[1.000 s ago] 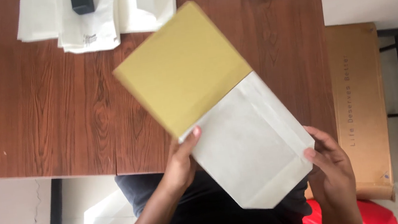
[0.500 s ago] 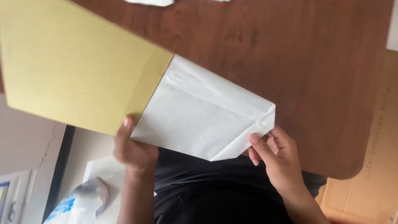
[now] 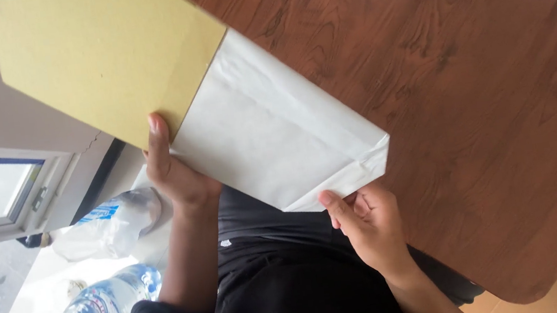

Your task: The person folds a white paper bag on a wooden table, applying glue with a wooden stick to the flaps and pressing them down to seal the bag. The person then picks up the sealed bag and places it on a stack of other bags.

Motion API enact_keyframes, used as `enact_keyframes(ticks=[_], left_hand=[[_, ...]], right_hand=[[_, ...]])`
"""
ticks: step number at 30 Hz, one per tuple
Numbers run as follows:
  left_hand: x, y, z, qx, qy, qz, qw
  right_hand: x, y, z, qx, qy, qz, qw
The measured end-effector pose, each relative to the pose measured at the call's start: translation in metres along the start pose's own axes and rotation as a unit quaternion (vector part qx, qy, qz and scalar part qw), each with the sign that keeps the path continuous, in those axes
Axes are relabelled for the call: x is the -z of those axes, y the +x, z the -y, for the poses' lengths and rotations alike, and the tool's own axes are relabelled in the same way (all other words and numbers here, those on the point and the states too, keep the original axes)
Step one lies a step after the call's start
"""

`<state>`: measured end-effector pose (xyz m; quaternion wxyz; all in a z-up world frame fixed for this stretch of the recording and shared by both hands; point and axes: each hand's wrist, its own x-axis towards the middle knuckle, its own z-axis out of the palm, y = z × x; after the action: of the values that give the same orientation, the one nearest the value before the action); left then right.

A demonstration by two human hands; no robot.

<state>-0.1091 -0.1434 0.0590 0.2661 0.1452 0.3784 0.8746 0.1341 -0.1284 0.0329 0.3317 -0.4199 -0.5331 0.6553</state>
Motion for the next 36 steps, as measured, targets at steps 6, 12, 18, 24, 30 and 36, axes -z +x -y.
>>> enact_keyframes(ticks=[6,12,18,24,30,36], left_hand=[[0.003,0.020,-0.001,-0.006,-0.018,0.061,0.998],[-0.004,0.032,0.001,-0.001,-0.009,0.048,0.999],[0.009,0.045,0.009,0.006,-0.005,0.045,0.999],[-0.006,0.037,0.012,0.091,0.031,0.004,0.995],[-0.015,0.025,0.008,0.124,0.002,0.060,0.991],[0.019,0.092,-0.037,-0.109,0.385,-0.137,0.906]], right_hand=[[-0.002,0.009,0.013,0.065,0.033,-0.044,0.996],[-0.007,0.021,0.013,0.045,0.033,-0.047,0.997],[0.005,0.020,-0.005,0.001,-0.002,-0.065,0.998],[0.023,0.008,0.000,-0.021,-0.035,-0.083,0.996],[0.030,-0.009,-0.002,0.025,-0.008,-0.108,0.994],[0.136,-0.002,-0.096,0.259,-0.291,-0.239,0.890]])
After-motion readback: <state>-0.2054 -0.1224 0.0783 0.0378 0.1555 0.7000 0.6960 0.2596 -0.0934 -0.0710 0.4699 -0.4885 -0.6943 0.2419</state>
